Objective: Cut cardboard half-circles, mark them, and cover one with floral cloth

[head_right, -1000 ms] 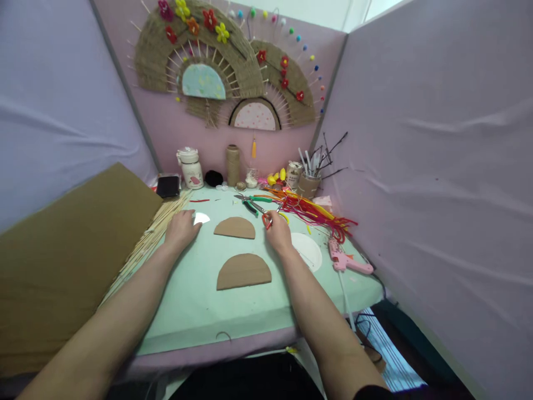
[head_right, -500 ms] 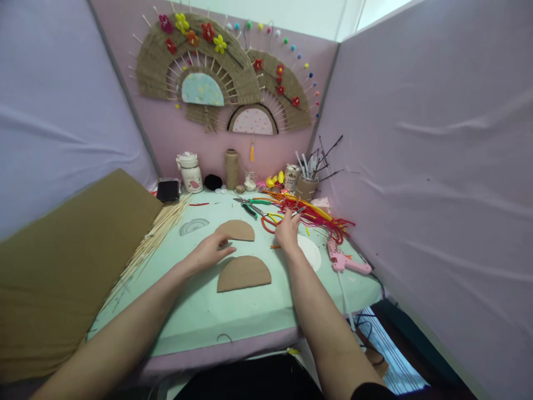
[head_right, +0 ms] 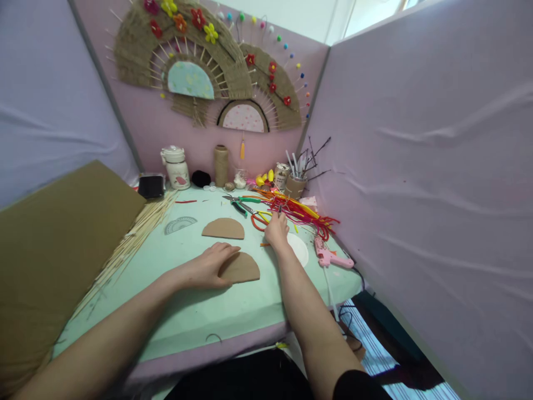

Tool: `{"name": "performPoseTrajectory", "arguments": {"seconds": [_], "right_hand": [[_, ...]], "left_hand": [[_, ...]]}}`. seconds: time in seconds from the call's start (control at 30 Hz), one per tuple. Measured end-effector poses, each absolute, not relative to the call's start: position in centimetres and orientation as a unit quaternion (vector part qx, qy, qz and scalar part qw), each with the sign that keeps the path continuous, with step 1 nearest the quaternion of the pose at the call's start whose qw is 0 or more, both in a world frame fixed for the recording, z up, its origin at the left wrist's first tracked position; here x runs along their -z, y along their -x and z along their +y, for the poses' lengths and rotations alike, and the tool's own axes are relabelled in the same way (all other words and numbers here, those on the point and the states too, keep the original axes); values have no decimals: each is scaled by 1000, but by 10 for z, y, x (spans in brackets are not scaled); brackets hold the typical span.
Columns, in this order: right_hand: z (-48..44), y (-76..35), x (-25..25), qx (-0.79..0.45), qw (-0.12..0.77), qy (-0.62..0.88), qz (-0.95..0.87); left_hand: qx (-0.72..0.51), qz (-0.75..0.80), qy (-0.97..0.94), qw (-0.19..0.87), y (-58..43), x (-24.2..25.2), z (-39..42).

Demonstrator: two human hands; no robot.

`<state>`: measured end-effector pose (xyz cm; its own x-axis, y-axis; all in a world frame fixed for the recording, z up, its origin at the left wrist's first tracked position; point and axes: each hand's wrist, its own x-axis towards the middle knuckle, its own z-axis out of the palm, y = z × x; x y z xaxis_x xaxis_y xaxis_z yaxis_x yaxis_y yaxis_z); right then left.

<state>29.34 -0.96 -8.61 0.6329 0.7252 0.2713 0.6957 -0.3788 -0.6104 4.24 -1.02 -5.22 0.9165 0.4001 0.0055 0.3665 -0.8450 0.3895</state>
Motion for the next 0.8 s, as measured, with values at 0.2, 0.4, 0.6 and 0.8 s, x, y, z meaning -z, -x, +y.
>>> {"name": "performPoseTrajectory", "arguments": {"seconds": [0.2,0.4,0.6,0.8], "right_hand": [[-18,-300,68,27,437,780,-447],[-55,-306,62,11,428,767,-477],[-117,-311,68,-18,313,828,-465],[-133,-305,69,-33,78,847,-524]], "left_hand": [[-89,252,-952,147,-43,51,-1],[-87,281,-944,147,-41,57,8],[-68,289,-940,168,-42,61,11],[-59,289,-941,168,-42,60,12]]}}
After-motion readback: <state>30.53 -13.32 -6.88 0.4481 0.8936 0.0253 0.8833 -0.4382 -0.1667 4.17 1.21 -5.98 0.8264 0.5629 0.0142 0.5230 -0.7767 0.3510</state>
